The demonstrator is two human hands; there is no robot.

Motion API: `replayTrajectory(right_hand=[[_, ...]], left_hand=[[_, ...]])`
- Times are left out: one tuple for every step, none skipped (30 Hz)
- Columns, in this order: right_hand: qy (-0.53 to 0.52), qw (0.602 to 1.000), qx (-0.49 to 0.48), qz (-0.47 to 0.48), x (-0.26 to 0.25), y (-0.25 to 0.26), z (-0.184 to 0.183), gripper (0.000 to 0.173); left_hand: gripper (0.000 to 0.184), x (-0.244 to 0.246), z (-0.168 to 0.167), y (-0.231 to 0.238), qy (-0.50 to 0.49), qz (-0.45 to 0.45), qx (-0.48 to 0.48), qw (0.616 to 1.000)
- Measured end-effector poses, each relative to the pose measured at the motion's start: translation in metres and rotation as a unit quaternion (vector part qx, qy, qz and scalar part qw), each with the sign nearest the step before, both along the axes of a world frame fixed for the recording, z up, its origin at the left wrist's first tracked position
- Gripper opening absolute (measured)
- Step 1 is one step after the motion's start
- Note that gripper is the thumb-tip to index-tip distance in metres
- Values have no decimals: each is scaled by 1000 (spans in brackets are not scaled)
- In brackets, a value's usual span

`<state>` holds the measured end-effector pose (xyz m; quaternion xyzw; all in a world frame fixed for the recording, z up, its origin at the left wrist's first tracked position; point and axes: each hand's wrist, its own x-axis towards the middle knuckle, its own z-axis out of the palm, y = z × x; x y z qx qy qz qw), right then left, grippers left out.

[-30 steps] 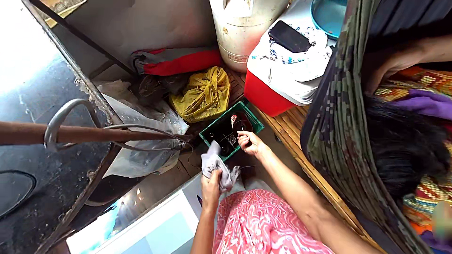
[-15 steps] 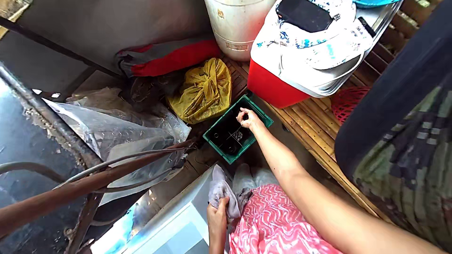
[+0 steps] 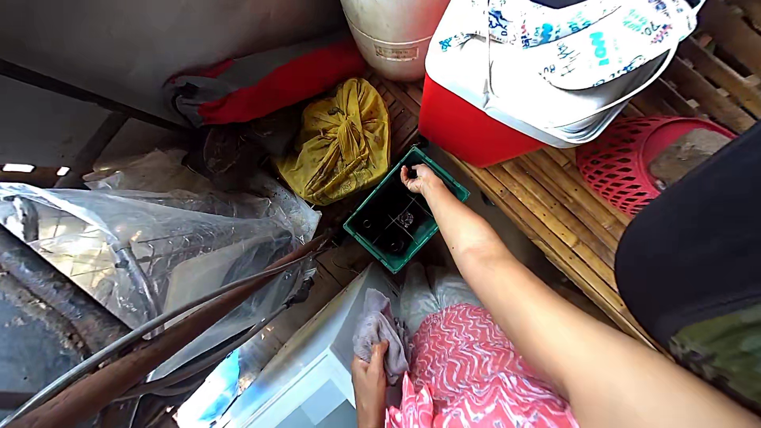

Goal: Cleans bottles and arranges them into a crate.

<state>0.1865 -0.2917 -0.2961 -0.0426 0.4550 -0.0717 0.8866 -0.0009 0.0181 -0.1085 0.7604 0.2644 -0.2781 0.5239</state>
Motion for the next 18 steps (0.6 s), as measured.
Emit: replayTrajectory(right_hand=[[97,995,8,9,14,-6,-12,39],[150,987,-10,52,20,-12,-14,47],[178,977,-46,111,20,-17,-12,51],[188,960,-105,178,14,-22,-7,53],[186,935,-182,242,3,-27,1,55],[193,897,-269,294,-8,-32,11,53],[211,843,-361,337,-18,-37,17,47],[238,770,-450,385,-28,-42,18,41],[261,686,-518,439,-37,-44,18,37],[268,614,-552,496,-45,-44,16,39],[269,556,-560,553,-49,-41,11,43],[270,509,-554,600,-51,-36,4,48],[276,480,-543,631,-51,-30,-5,52],[288,460,-532,650,-50,-24,-13,56],[302,446,-525,659,-48,-20,-21,58],[314,436,-516,667,-47,-18,-26,62],[323,430,-505,675,-45,-16,-28,64],[329,426,-497,681,-45,-16,-30,64]], left_hand=[[12,1,1,0,1,-1,-3,1000],[12,3,1,-1,-1,-2,-7,1000],[10,4,1,-3,-5,0,-12,1000],[9,5,2,-4,-5,3,-17,1000],[9,6,3,-5,-2,6,-22,1000],[10,8,4,-7,1,7,-27,1000],[11,10,4,-8,1,7,-32,999],[12,12,4,-10,1,8,-37,999],[12,13,4,-11,2,9,-43,999],[11,14,3,-12,3,8,-49,999],[11,16,2,-12,3,3,-52,999],[11,18,1,-12,1,-3,-55,998],[11,19,0,-12,-1,-6,-60,998],[11,21,0,-13,-2,-8,-64,998],[12,22,0,-12,-4,-8,-68,998],[13,22,1,-11,-5,-7,-72,997],[14,22,2,-10,-8,-2,-74,997],[15,21,3,-8,-11,6,-75,997]])
